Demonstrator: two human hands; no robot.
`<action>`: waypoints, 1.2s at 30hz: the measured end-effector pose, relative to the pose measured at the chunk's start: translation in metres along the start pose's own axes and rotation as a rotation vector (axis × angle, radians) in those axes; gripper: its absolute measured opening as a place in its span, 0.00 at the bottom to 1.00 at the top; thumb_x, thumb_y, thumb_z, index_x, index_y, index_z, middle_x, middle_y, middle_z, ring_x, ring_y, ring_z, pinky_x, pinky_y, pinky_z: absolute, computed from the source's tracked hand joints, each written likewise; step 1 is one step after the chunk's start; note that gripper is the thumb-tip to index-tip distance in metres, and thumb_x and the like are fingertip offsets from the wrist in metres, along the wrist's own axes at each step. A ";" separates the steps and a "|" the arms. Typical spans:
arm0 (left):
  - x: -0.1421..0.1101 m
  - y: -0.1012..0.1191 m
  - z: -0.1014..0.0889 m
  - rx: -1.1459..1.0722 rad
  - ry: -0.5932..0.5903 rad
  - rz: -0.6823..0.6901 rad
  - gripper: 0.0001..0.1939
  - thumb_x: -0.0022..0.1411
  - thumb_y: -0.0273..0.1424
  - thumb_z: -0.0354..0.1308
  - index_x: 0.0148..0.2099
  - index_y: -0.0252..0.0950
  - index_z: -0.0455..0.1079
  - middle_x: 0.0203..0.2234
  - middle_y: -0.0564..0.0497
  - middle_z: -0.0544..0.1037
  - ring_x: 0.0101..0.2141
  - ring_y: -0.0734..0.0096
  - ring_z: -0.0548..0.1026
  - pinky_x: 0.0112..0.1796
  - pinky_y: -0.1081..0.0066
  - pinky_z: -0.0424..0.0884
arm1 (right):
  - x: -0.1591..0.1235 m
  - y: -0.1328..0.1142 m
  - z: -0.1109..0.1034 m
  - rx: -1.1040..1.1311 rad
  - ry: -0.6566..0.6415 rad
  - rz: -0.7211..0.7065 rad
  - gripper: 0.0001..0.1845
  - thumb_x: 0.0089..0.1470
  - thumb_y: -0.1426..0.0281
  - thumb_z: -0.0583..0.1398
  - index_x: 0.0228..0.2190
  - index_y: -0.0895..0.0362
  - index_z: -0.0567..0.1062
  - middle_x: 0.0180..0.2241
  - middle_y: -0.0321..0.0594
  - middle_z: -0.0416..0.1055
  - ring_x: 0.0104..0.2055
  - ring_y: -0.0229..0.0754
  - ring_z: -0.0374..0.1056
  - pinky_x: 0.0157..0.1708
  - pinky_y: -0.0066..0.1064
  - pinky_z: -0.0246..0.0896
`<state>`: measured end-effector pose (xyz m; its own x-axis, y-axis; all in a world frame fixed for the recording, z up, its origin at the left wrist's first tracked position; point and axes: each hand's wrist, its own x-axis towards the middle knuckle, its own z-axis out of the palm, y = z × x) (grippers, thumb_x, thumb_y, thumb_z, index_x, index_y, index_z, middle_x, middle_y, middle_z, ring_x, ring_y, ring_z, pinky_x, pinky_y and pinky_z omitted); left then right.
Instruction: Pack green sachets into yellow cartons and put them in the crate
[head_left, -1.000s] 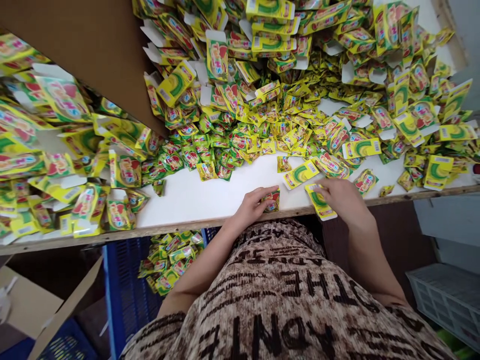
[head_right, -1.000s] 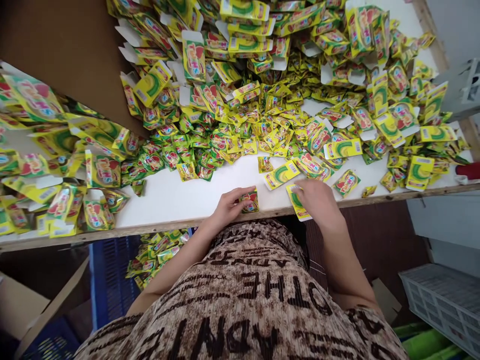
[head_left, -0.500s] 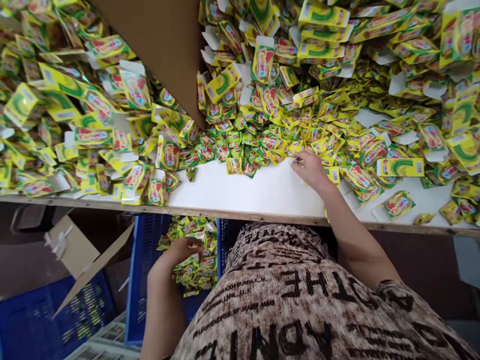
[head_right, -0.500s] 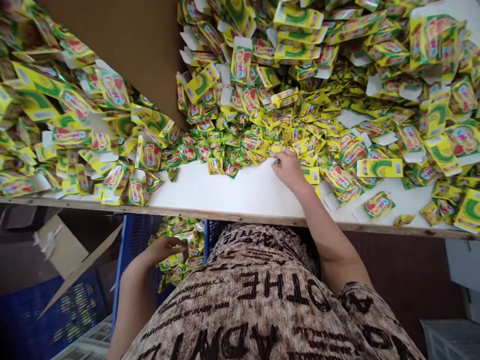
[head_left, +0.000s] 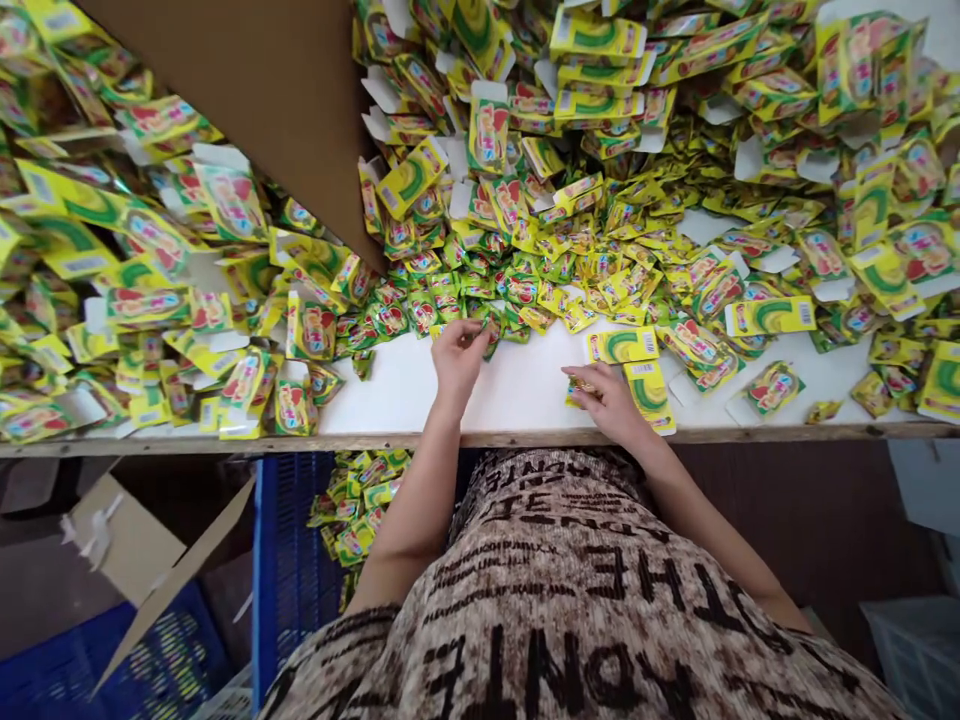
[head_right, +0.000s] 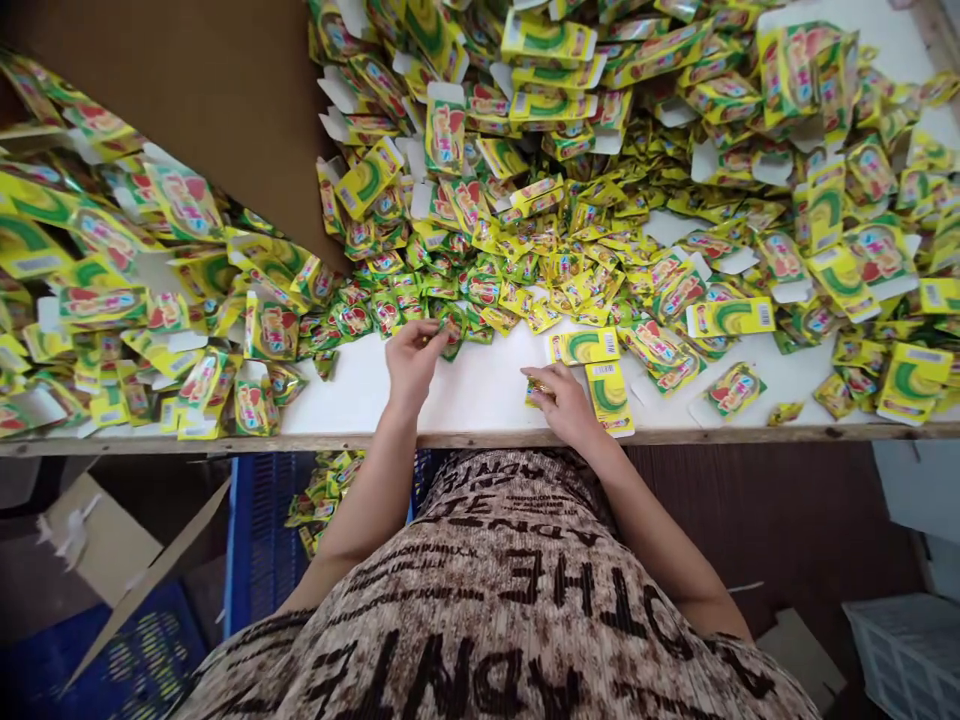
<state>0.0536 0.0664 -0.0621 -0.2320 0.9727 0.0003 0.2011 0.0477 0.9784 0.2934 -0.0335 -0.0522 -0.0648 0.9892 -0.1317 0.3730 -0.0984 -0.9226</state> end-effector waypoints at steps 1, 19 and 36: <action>-0.011 0.004 -0.006 -0.108 -0.021 -0.069 0.11 0.49 0.33 0.67 0.30 0.35 0.68 0.26 0.54 0.75 0.31 0.72 0.75 0.36 0.70 0.74 | 0.000 -0.003 -0.002 0.100 0.015 0.050 0.21 0.49 0.68 0.65 0.47 0.52 0.76 0.39 0.39 0.70 0.40 0.42 0.70 0.40 0.37 0.70; -0.080 0.017 0.032 -0.365 -0.476 -0.399 0.15 0.50 0.37 0.69 0.36 0.33 0.72 0.27 0.53 0.79 0.27 0.76 0.74 0.30 0.76 0.68 | 0.022 -0.020 -0.001 0.157 -0.175 -0.137 0.10 0.44 0.68 0.69 0.33 0.53 0.79 0.34 0.38 0.71 0.38 0.42 0.69 0.42 0.36 0.66; -0.071 0.024 0.055 0.179 -0.658 0.232 0.08 0.59 0.35 0.63 0.37 0.35 0.72 0.25 0.53 0.74 0.27 0.73 0.71 0.31 0.72 0.69 | -0.025 -0.011 -0.021 -0.284 0.017 0.104 0.13 0.57 0.64 0.59 0.24 0.55 0.68 0.21 0.35 0.68 0.26 0.39 0.63 0.29 0.29 0.54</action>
<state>0.1272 0.0113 -0.0496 0.4458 0.8948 0.0243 0.3414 -0.1951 0.9194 0.3105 -0.0549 -0.0307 0.0015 0.9773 -0.2116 0.6213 -0.1667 -0.7656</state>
